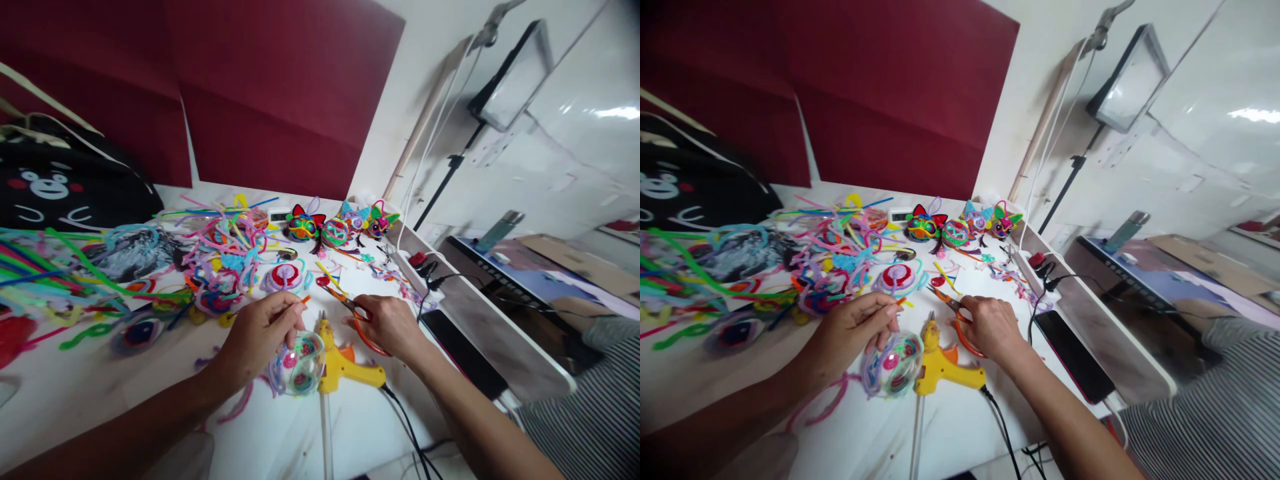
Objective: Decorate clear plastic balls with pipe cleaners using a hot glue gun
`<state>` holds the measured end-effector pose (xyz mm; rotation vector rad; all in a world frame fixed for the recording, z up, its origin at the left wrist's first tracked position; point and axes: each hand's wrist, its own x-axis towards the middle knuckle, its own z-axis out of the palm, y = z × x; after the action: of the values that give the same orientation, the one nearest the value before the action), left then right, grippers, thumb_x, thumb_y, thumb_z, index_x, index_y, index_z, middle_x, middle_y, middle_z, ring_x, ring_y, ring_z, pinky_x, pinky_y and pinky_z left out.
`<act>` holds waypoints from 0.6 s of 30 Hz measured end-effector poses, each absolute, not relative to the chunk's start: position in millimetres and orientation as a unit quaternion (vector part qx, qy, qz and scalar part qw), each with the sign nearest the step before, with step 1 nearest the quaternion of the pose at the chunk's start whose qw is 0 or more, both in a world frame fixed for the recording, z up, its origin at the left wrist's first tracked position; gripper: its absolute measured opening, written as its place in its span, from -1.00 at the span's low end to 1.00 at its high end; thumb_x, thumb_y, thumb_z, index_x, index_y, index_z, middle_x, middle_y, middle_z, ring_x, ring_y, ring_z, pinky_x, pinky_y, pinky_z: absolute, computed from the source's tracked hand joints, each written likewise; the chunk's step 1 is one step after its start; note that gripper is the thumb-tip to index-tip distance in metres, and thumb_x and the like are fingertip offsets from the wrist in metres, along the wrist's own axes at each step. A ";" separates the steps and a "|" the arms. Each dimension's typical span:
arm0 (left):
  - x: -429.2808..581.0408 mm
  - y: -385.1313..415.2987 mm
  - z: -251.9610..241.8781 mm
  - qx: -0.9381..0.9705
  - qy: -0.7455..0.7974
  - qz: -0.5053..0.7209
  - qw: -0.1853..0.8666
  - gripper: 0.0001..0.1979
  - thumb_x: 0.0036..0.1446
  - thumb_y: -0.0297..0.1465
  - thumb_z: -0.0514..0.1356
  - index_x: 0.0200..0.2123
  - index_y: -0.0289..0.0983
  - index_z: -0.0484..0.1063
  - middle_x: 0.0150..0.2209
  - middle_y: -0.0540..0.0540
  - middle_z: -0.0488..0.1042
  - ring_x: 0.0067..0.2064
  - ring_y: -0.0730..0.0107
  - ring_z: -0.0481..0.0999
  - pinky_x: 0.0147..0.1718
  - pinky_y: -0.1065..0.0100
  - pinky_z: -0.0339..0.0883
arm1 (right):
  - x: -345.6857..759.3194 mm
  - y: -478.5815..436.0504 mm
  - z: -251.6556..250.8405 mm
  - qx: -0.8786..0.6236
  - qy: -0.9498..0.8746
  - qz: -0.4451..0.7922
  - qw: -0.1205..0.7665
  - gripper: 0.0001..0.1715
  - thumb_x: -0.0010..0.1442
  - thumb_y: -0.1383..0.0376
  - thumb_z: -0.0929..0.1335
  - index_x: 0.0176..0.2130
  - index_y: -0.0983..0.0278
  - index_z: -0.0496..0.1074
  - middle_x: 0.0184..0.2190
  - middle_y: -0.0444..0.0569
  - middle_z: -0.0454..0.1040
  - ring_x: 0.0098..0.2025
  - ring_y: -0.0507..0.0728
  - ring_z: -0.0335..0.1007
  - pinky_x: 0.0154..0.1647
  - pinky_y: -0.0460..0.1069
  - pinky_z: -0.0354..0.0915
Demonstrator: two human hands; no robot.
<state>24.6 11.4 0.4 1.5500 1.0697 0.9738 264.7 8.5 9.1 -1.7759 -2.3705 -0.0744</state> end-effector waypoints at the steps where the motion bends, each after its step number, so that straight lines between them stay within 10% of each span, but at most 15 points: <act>1: 24.4 12.2 -0.4 0.642 0.441 0.398 0.485 -0.77 0.20 -0.25 0.08 -0.43 -0.26 0.36 -0.63 0.06 0.38 -0.64 0.52 0.30 -0.67 0.50 0.13 | 267.4 11.9 7.7 -0.601 -0.796 -0.020 0.067 -0.66 0.19 0.03 0.35 -0.20 0.21 0.51 -0.35 -0.03 0.59 -0.39 0.14 0.48 -0.47 -0.05 0.08; 11: 22.1 19.0 -7.8 0.658 0.471 0.384 0.445 -0.79 0.18 -0.26 0.11 -0.43 -0.23 0.38 -0.66 0.10 0.35 -0.64 0.51 0.29 -0.64 0.49 0.13 | 273.4 35.5 7.8 -0.587 -0.808 0.016 0.041 -0.60 0.13 0.27 0.41 -0.01 0.24 0.47 -0.21 0.06 0.57 -0.21 0.17 0.49 -0.27 -0.04 0.28; 18: 21.2 19.9 -10.7 0.685 0.479 0.369 0.406 -0.78 0.19 -0.25 0.09 -0.39 -0.23 0.41 -0.64 0.10 0.36 -0.59 0.48 0.33 -0.59 0.48 0.18 | 264.5 26.7 25.9 -0.533 -0.822 0.099 0.175 -0.76 0.24 0.27 0.36 -0.10 0.30 0.49 -0.17 0.05 0.56 -0.19 0.10 0.50 -0.18 -0.05 0.34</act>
<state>21.2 19.9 -10.7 1.7280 1.2088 0.9313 264.5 26.7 25.9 -1.5104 -2.3295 0.2803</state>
